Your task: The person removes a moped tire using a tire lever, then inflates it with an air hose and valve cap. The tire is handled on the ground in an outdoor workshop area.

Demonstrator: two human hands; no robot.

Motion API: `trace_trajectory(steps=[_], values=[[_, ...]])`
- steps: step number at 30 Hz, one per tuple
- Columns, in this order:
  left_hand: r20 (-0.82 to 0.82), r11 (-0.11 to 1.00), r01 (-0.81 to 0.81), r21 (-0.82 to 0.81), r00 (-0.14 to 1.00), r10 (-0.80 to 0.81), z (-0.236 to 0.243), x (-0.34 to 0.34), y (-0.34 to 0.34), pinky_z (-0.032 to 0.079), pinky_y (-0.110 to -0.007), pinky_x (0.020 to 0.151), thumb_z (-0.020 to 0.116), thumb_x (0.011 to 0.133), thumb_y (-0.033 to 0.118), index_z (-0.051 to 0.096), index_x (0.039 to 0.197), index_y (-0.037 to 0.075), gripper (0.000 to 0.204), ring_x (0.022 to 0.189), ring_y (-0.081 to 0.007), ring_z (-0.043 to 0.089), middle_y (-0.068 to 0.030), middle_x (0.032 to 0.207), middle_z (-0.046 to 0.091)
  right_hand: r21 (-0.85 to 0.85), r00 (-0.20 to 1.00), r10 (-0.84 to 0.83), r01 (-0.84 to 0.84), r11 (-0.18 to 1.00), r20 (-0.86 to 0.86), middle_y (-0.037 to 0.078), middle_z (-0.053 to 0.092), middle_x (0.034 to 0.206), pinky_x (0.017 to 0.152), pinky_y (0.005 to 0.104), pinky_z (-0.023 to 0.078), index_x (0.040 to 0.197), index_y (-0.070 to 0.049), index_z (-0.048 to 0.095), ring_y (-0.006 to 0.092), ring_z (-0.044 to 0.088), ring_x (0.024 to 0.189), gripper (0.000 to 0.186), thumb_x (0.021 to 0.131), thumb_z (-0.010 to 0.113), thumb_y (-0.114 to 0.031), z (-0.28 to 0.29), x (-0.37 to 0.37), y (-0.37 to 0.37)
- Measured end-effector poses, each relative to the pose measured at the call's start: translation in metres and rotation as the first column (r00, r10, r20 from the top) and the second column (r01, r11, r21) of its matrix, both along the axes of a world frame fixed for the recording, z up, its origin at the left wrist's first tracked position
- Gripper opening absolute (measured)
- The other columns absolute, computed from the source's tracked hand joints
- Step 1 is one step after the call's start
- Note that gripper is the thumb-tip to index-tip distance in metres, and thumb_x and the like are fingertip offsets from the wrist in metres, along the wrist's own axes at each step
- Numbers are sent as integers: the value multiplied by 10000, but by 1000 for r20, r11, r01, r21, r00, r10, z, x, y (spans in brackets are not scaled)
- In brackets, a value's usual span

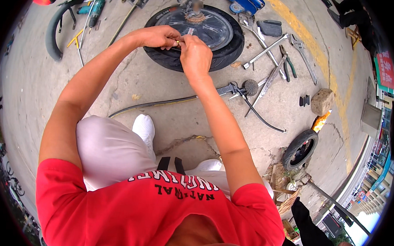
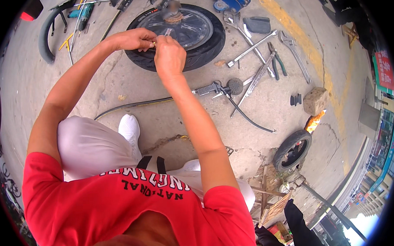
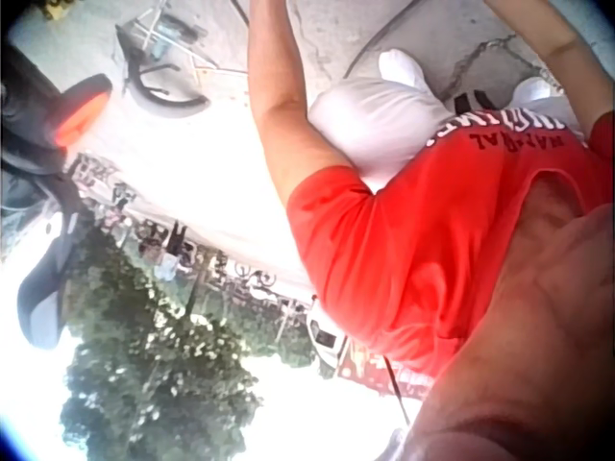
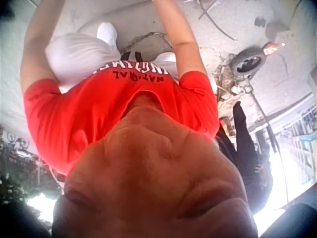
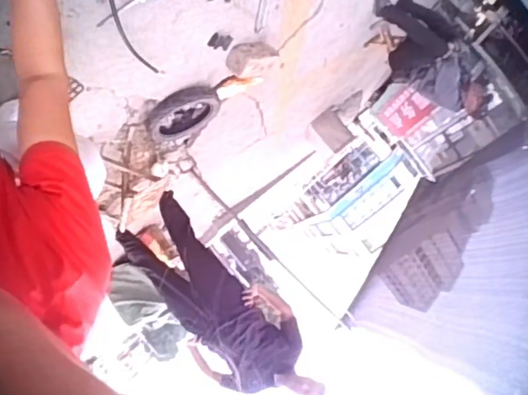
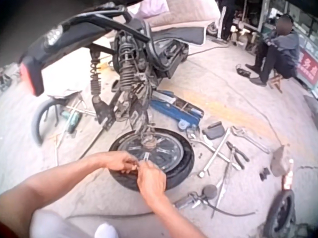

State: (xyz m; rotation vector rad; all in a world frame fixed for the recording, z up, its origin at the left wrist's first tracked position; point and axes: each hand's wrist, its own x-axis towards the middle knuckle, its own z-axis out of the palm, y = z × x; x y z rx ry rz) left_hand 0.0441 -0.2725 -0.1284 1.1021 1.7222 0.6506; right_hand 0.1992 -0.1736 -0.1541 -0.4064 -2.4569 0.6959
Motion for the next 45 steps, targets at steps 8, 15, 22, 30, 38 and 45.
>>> trace_trajectory(steps=[8, 15, 22, 30, 38, 45], values=[[6, 1000, 15, 4, 1000, -15, 0, 0, 0, 414, -275, 613, 514, 933, 128, 613, 992, -7, 178, 651, -110, 483, -11, 701, 525, -49, 998, -6, 9, 999, 58, 118, 661, 836, 652, 411, 509, 837, -60, 673, 320, 646, 773, 73, 817, 659, -128, 5, -2, -1], [14, 999, 40, 10, 999, -41, -5, -3, 0, 416, -269, 630, 513, 944, 155, 619, 1068, 7, 221, 669, -107, 480, 1, 718, 526, -171, 998, 30, -20, 985, 57, 138, 671, 892, 711, 413, 515, 883, -73, 719, 335, 652, 820, 122, 834, 613, -106, 4, 1, 4], [16, 1000, -3, 2, 1000, 3, -4, 1, 0, 422, -269, 643, 529, 942, 191, 624, 1105, 8, 263, 684, -106, 482, 3, 754, 542, -258, 984, -8, 54, 965, 177, 150, 672, 925, 747, 426, 512, 883, -84, 732, 340, 655, 841, 134, 840, 615, -133, 10, -3, 6], [-13, 999, -29, 18, 999, 29, -8, 2, 1, 414, -259, 631, 537, 907, 178, 646, 1067, 10, 257, 681, -100, 479, 7, 749, 551, -242, 984, -27, 69, 968, 176, 129, 679, 957, 770, 420, 502, 912, -81, 729, 348, 643, 867, 139, 833, 628, -133, 10, -2, 3], [-68, 953, -288, 96, 953, 295, -19, 20, 7, 368, -272, 597, 516, 808, 149, 610, 755, 10, 177, 656, -118, 466, -2, 685, 543, -891, 990, -61, -87, 445, -127, 41, 639, 812, 538, 261, 426, 975, 51, 664, 105, 474, 588, 259, 961, 565, -188, 19, -5, 26], [-80, 946, -323, -14, 944, 320, -12, 20, 10, 354, -282, 573, 506, 775, 178, 584, 695, 31, 185, 593, -136, 443, -30, 635, 522, -675, 905, -409, -375, -635, -118, 174, 496, 1054, 876, 400, 494, 1162, 138, 485, 255, 496, 952, 464, 1040, 358, -292, 30, 25, 69]])
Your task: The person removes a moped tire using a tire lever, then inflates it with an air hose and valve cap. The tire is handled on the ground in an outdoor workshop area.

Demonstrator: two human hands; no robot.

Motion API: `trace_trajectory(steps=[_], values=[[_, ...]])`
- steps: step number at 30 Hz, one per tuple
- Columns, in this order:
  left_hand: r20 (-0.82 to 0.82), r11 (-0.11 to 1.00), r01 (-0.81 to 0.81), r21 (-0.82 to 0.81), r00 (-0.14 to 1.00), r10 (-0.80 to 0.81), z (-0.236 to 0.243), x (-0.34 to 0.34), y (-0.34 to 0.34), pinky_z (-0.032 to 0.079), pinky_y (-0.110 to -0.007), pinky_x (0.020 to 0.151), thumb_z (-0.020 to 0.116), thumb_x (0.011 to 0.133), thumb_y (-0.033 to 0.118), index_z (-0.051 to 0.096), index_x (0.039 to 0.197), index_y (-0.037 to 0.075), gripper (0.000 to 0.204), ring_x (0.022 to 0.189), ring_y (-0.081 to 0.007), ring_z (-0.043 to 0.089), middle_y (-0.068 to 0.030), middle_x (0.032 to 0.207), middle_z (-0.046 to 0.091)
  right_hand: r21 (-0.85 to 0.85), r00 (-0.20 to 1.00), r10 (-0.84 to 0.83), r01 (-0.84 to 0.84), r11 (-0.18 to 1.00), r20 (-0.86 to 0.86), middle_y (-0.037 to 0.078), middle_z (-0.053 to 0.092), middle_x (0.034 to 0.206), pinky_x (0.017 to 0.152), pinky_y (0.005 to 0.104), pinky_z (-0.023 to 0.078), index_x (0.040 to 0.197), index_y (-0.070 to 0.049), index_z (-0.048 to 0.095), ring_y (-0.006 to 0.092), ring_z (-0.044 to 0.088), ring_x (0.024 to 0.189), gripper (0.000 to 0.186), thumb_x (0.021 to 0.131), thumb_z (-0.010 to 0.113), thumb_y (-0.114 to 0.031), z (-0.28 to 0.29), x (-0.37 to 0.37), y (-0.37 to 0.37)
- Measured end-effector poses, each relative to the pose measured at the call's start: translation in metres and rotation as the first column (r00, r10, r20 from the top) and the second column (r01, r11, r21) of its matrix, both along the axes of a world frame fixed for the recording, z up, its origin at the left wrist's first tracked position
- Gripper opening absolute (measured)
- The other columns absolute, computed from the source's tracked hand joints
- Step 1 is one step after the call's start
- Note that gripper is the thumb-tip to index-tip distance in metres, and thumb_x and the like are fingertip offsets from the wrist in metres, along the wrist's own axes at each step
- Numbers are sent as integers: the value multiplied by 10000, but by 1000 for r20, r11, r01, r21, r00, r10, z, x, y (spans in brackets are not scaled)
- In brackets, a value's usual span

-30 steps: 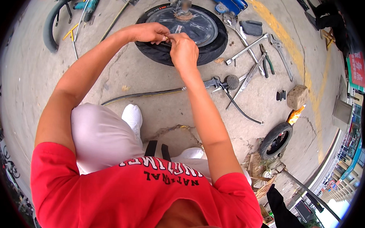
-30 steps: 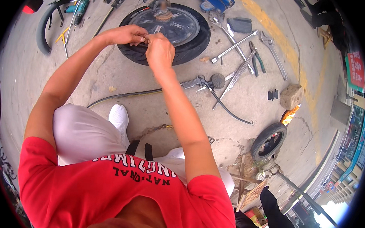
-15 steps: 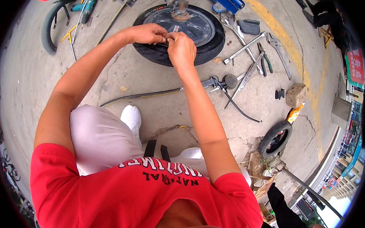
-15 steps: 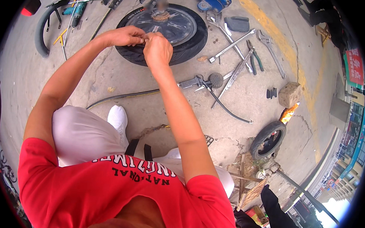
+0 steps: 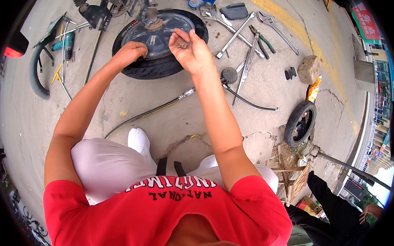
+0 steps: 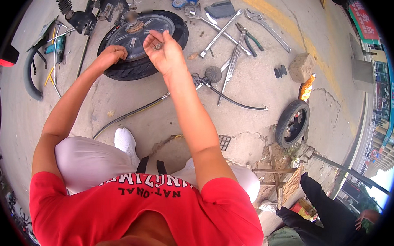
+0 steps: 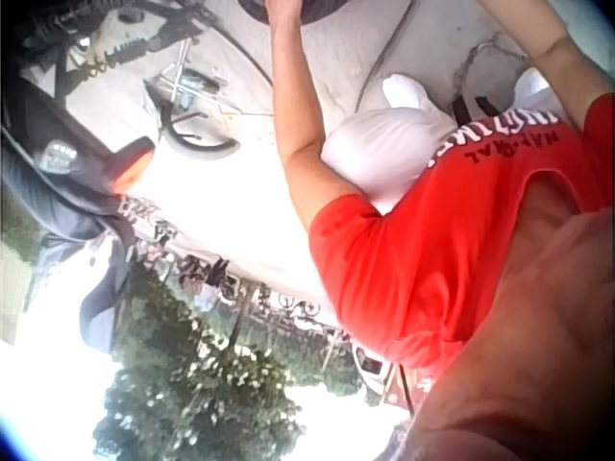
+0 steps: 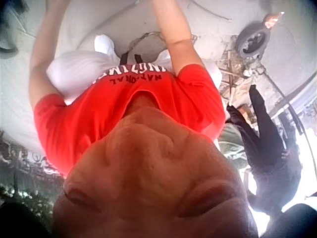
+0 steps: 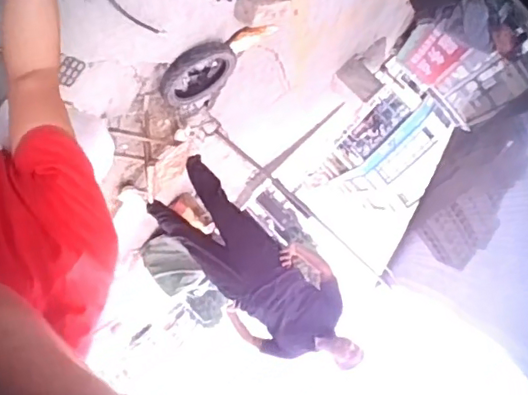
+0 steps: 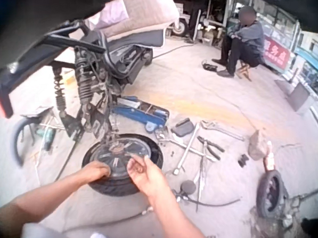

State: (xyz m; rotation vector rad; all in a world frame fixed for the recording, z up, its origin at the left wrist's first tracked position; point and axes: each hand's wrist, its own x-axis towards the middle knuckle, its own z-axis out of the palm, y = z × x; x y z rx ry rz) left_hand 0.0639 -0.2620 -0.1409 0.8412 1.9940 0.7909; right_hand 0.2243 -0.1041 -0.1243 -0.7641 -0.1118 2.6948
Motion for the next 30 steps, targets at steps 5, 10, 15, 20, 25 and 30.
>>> trace_trajectory(steps=[5, 10, 15, 20, 25, 30], values=[[45, 1000, -2, 23, 999, 1, 5, 4, 4, 328, -261, 541, 492, 775, 156, 575, 690, 28, 175, 567, -111, 421, -4, 624, 498, -29, 995, -86, 84, 996, -44, 180, 492, 1072, 981, 458, 461, 1053, 98, 488, 307, 498, 1028, 267, 972, 452, -153, 8, 20, 11], [53, 1000, -3, 27, 999, 2, 1, 6, 9, 319, -256, 530, 490, 775, 154, 592, 693, 44, 171, 558, -102, 422, -2, 624, 506, 124, 965, -76, 110, 986, -252, 198, 497, 1113, 1018, 468, 457, 1078, 72, 447, 337, 504, 1125, 181, 904, 443, 22, -2, 33, 12], [71, 1000, -2, 31, 997, 0, -2, 0, 1, 320, -246, 519, 494, 780, 146, 615, 710, 48, 170, 541, -96, 431, 5, 622, 520, 706, 986, 157, -151, 692, 57, 211, 551, 1089, 851, 353, 558, 1259, 115, 391, 270, 624, 919, 332, 960, 443, -20, 9, 28, -2], [68, 994, 63, 87, 995, -69, 7, -1, 2, 326, -221, 505, 508, 795, 145, 631, 771, 53, 156, 575, -62, 455, 24, 666, 549, 909, 926, -8, -371, -189, 377, 177, 648, 929, 668, 330, 531, 1307, 10, 501, 211, 652, 669, 390, 928, 535, -76, 13, 19, -22], [135, 998, 67, 11, 988, -68, 7, -11, 0, 357, -224, 499, 534, 775, 160, 667, 806, 14, 200, 537, -74, 469, 1, 670, 582, 767, 979, -165, -195, -612, 118, 206, 658, 893, 725, 440, 491, 1235, -9, 538, 406, 623, 845, 356, 881, 563, -36, -24, -3, -40], [216, 999, 14, 35, 976, -22, 2, -13, -3, 371, -232, 482, 568, 765, 148, 681, 786, 21, 171, 529, -89, 496, -12, 614, 571, 765, 927, -170, -372, -526, 334, 235, 632, 802, 730, 464, 481, 982, 33, 516, 405, 625, 814, 145, 842, 546, 10, -13, -4, -42]])
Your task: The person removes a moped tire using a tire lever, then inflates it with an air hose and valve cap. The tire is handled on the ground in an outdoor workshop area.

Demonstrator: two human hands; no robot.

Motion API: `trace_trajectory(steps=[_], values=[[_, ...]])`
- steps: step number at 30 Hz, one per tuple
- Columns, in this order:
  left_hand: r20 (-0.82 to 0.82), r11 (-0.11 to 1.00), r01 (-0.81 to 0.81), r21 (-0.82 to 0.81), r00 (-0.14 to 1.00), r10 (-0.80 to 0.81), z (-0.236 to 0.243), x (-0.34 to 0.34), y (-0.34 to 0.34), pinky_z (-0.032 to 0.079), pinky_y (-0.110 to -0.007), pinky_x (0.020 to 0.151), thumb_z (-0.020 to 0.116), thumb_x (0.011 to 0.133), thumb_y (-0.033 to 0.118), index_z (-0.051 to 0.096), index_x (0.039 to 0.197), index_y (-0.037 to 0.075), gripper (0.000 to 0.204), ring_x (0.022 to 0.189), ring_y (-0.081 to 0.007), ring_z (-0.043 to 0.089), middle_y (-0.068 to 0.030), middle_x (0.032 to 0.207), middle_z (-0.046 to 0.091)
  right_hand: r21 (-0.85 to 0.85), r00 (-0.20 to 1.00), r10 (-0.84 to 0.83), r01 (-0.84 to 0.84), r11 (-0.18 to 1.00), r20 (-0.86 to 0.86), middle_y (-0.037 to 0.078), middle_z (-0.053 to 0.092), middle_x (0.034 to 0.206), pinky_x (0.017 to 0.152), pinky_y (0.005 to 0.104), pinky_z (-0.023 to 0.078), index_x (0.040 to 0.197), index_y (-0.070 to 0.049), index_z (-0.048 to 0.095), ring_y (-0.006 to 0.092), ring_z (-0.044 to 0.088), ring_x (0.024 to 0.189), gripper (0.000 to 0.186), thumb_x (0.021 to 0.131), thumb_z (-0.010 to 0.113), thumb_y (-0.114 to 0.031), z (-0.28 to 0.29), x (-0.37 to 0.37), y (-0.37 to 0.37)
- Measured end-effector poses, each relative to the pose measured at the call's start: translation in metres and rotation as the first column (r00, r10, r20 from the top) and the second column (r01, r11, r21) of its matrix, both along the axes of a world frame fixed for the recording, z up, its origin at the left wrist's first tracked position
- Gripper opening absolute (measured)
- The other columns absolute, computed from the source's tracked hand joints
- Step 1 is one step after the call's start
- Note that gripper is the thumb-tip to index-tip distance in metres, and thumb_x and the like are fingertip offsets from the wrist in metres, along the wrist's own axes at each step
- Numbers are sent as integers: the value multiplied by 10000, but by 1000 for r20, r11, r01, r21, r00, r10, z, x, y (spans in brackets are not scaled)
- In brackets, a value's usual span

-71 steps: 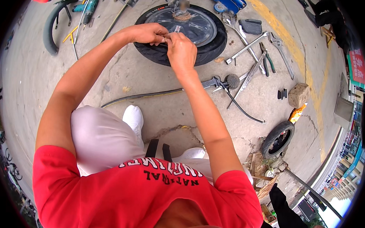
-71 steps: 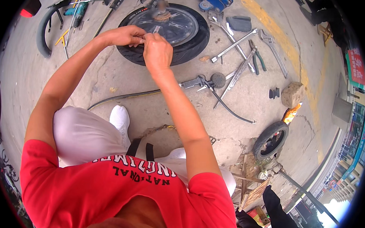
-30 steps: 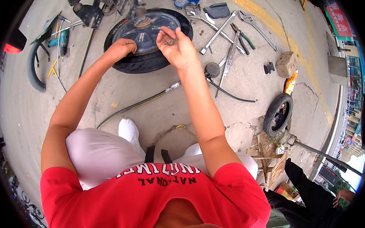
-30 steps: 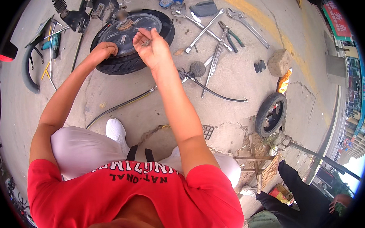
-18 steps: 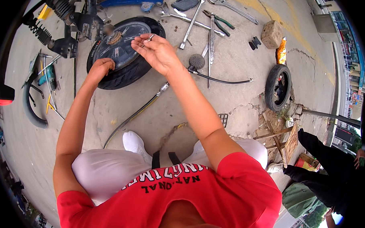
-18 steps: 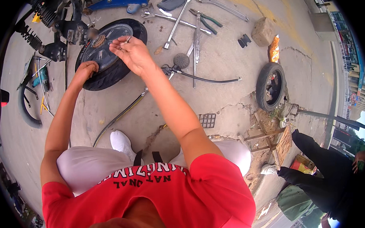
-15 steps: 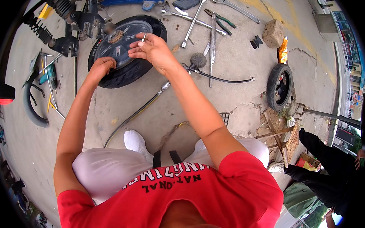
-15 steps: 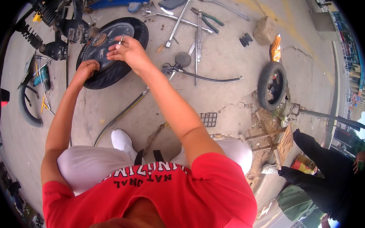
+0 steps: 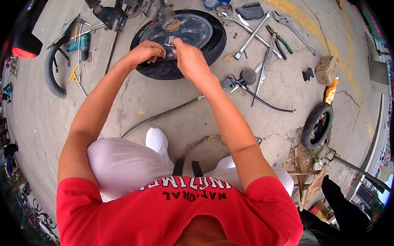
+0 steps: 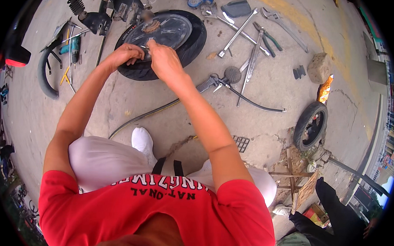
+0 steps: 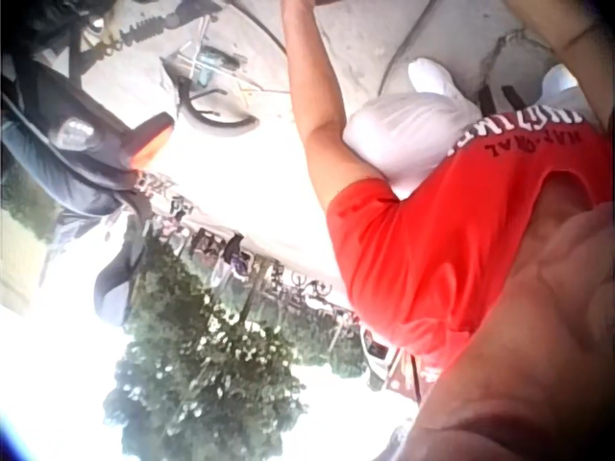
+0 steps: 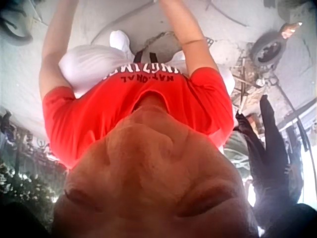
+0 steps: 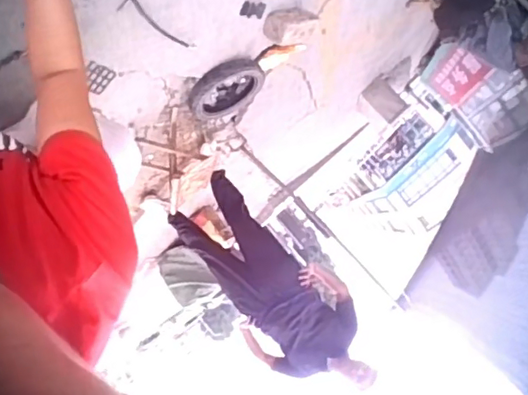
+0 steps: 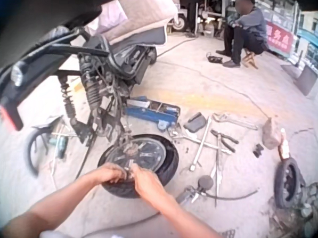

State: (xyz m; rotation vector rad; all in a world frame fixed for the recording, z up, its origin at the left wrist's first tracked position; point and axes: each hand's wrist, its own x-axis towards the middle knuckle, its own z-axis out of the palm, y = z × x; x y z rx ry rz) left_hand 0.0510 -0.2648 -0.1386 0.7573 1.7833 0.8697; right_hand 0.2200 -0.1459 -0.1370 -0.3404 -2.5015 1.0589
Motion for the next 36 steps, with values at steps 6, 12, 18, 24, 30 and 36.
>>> trace_trajectory(steps=[6, 12, 18, 24, 30, 36], values=[[25, 1000, 8, 20, 1000, -9, 1, -1, 1, 389, -228, 493, 556, 787, 138, 679, 827, 1, 188, 553, -88, 510, -27, 705, 620, -99, 998, -39, 34, 995, -48, 217, 646, 847, 724, 439, 486, 977, 15, 595, 387, 625, 833, 141, 856, 591, -57, 2, 6, 5], [30, 999, 25, 28, 999, -26, 3, -2, 1, 402, -221, 497, 548, 801, 134, 671, 879, -28, 218, 582, -86, 530, -36, 766, 647, -11, 990, -69, 69, 998, -123, 184, 663, 874, 750, 431, 493, 932, -4, 683, 364, 629, 829, 137, 837, 617, -76, -8, 2, 1], [63, 998, -10, 57, 998, 7, -2, -3, -1, 412, -221, 492, 551, 800, 127, 676, 905, -34, 229, 580, -85, 535, -42, 783, 661, 104, 982, -44, 64, 992, -184, 154, 659, 849, 755, 408, 486, 926, -26, 704, 325, 623, 831, 140, 822, 617, -63, -15, 0, -3], [64, 999, -1, 49, 998, -2, -5, -5, -1, 413, -221, 489, 565, 801, 117, 679, 910, -34, 218, 571, -85, 536, -41, 788, 665, 148, 970, -47, 84, 985, -238, 133, 633, 811, 734, 401, 484, 911, -29, 708, 308, 606, 814, 149, 791, 624, -49, -18, 0, -5], [59, 998, 15, 59, 998, -18, -2, -3, 0, 412, -219, 493, 570, 804, 121, 680, 892, -33, 209, 578, -83, 534, -40, 789, 664, 172, 962, -54, 103, 980, -268, 119, 612, 789, 723, 393, 484, 916, -26, 706, 301, 591, 790, 174, 766, 618, -22, -18, 1, -5], [60, 999, 14, 44, 998, -17, -2, -4, -1, 417, -219, 499, 565, 808, 126, 682, 892, -31, 213, 590, -82, 537, -40, 798, 664, 189, 962, -39, 92, 978, -270, 111, 603, 799, 732, 384, 480, 920, -22, 704, 289, 581, 804, 209, 735, 611, 2, -18, 0, -7]])
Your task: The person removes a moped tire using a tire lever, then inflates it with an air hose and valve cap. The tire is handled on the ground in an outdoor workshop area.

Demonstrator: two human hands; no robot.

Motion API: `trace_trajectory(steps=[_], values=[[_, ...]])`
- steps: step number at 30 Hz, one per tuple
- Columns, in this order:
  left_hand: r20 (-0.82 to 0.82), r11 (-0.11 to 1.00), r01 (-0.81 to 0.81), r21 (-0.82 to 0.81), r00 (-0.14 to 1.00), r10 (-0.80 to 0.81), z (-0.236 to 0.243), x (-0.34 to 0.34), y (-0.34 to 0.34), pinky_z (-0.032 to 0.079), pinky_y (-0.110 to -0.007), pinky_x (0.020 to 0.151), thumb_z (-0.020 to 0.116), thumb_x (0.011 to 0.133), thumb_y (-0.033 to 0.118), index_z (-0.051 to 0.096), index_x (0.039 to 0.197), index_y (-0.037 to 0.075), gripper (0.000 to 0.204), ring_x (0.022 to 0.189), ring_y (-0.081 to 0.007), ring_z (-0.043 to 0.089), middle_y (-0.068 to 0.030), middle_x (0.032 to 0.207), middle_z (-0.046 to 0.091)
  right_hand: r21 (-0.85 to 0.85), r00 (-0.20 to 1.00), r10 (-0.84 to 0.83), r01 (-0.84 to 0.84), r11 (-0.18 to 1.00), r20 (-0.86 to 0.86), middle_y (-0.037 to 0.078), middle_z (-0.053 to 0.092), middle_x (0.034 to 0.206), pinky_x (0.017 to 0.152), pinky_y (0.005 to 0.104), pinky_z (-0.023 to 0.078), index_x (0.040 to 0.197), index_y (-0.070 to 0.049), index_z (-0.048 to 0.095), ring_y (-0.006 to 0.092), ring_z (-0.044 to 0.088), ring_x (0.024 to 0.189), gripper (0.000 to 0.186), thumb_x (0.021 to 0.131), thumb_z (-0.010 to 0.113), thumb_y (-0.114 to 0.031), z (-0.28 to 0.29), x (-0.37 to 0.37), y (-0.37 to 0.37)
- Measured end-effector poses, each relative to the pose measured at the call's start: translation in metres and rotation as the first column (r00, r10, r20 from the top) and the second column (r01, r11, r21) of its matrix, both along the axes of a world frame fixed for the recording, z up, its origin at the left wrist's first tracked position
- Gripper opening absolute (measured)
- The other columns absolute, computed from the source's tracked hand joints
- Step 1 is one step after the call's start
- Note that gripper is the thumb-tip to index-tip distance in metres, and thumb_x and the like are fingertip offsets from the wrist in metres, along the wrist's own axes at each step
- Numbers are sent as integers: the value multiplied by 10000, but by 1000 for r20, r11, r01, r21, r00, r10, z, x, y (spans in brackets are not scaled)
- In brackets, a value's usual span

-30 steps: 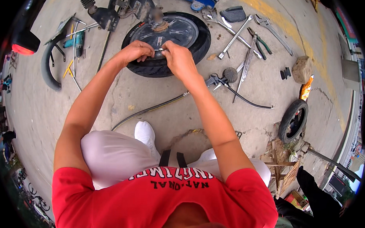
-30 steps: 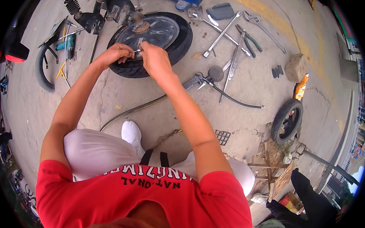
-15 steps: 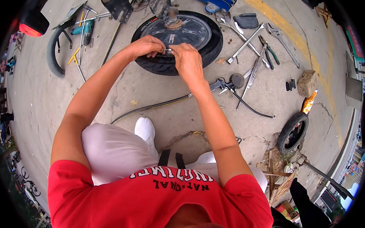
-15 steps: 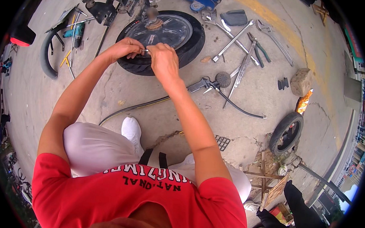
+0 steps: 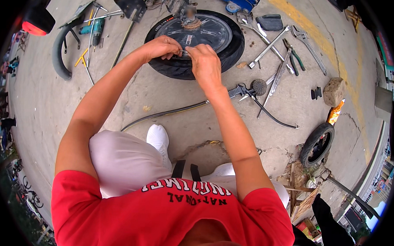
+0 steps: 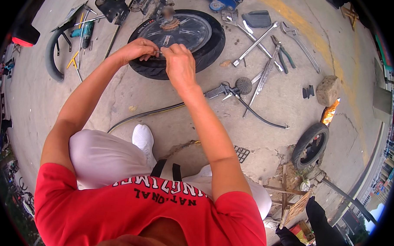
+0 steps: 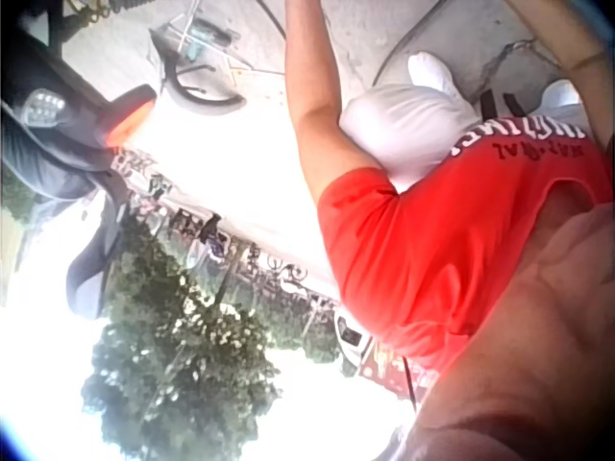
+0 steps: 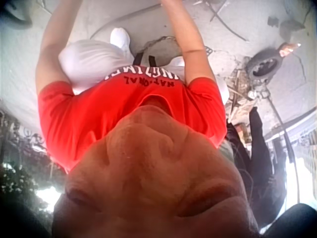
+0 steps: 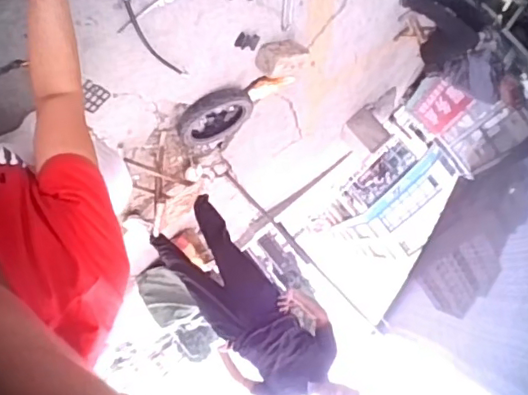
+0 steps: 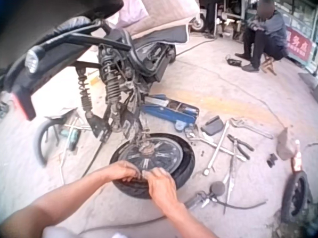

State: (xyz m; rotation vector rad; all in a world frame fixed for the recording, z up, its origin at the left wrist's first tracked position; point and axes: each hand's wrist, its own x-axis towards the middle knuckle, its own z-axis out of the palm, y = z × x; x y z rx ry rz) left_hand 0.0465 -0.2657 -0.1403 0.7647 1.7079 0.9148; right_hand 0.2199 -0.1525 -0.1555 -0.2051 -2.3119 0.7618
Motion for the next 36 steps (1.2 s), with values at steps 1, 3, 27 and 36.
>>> trace_trajectory(steps=[1, 3, 27, 36], values=[[1, 1000, -2, -2, 1000, 2, 0, 0, 0, 417, -219, 499, 564, 808, 126, 682, 895, -30, 215, 590, -82, 538, -40, 801, 665, 7, 1000, 6, -6, 1000, 3, 110, 602, 803, 735, 382, 480, 923, -22, 703, 287, 579, 807, 217, 729, 609, 6, 0, 0, 0], [-8, 1000, -6, -10, 1000, 6, -1, 0, 0, 418, -218, 498, 562, 808, 125, 683, 900, -29, 217, 591, -82, 539, -41, 810, 668, 19, 1000, 20, -20, 1000, 9, 109, 600, 808, 736, 379, 479, 931, -21, 700, 287, 575, 810, 227, 727, 605, 12, 0, 1, 1], [-84, 990, 91, 104, 993, -82, -8, 1, -12, 412, -230, 625, 597, 908, 91, 663, 1111, -10, 236, 678, -77, 512, 1, 759, 608, 207, 992, 90, -106, 973, 85, 99, 562, 798, 735, 373, 469, 870, -7, 639, 287, 547, 821, 186, 694, 582, 11, 13, -1, -5], [-371, 941, 89, 325, 928, 41, -19, 17, -15, 440, -294, 744, 669, 856, 76, 684, 1091, 22, 241, 787, -155, 537, -49, 811, 576, 96, 989, -4, -10, 995, 146, 137, 636, 817, 737, 417, 443, 1075, 24, 601, 279, 592, 827, 285, 802, 559, -48, 10, -6, -9]])
